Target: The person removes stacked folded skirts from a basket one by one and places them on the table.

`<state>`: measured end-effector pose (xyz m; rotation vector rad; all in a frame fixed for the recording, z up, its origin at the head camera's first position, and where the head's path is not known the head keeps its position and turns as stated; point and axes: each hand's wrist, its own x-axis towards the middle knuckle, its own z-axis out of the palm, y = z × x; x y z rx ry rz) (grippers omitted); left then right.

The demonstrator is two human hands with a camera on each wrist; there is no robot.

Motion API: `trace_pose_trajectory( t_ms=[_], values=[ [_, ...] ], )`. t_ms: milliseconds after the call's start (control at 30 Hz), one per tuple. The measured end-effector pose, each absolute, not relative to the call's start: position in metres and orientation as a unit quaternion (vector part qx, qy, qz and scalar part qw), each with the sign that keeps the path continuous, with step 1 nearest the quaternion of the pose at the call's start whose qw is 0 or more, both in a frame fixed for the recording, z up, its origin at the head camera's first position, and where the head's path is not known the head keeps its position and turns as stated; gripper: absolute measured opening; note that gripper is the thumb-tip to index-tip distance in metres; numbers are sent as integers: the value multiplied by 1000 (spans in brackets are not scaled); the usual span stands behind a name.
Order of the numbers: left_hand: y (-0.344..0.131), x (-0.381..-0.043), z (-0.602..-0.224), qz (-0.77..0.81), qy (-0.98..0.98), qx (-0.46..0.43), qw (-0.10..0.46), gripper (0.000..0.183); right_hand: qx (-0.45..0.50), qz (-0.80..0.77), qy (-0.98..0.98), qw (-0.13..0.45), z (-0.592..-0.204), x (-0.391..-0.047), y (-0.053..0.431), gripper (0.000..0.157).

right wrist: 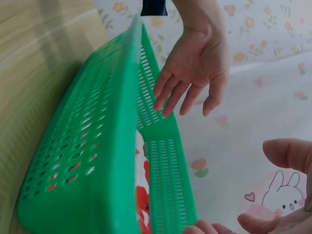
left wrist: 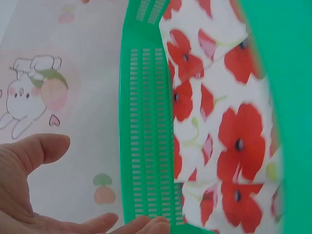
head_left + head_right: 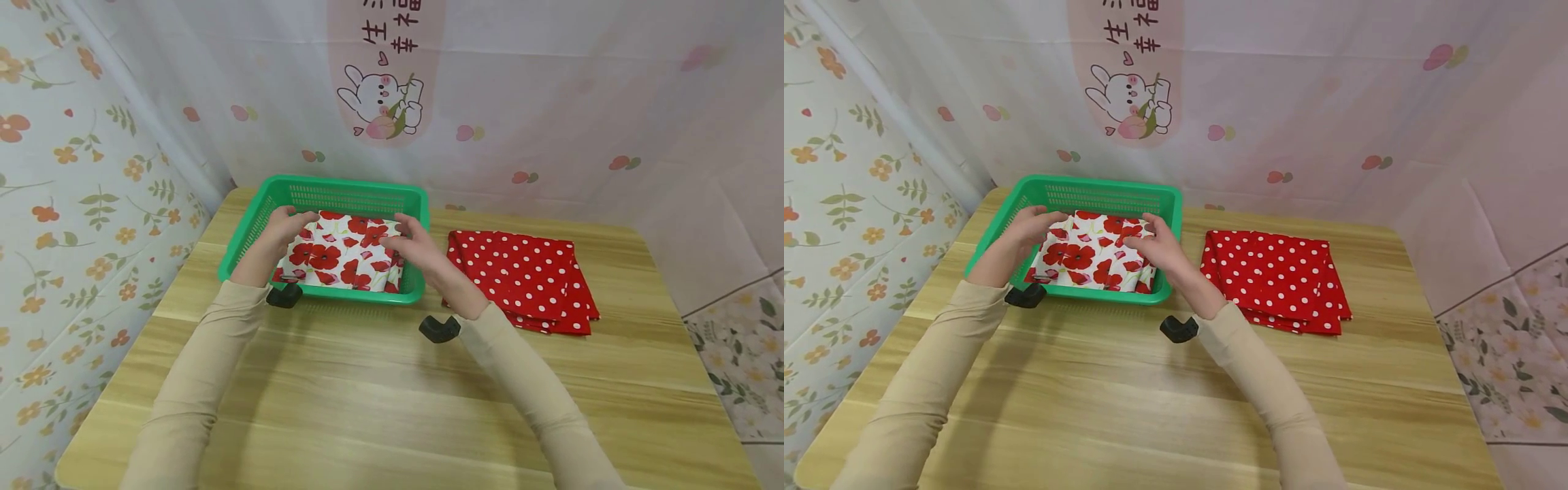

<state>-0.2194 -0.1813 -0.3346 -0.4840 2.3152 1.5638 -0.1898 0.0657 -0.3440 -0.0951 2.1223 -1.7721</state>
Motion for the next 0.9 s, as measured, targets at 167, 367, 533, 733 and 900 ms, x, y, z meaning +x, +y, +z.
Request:
trace_pose_trajectory(
  t_ms=[167, 367, 533, 733, 900],
  values=[
    [-186, -235, -332, 524, 813, -186, 174, 78, 10, -650, 737, 183, -342, -202, 57, 67],
    [-192, -252, -340, 502, 817, -217, 185, 78, 60, -649, 737, 177, -347, -214, 47, 73],
    [-195, -260, -344, 495, 817, -231, 183, 74, 92, -637, 738, 201, -353, -222, 39, 76],
    [-215, -301, -390, 460, 832, -242, 194, 67, 120, -636, 730, 220, -354, -229, 32, 79],
    [-283, -407, -518, 419, 844, -214, 258, 80, 136, -630, 733, 217, -357, -234, 31, 74]
  ],
)
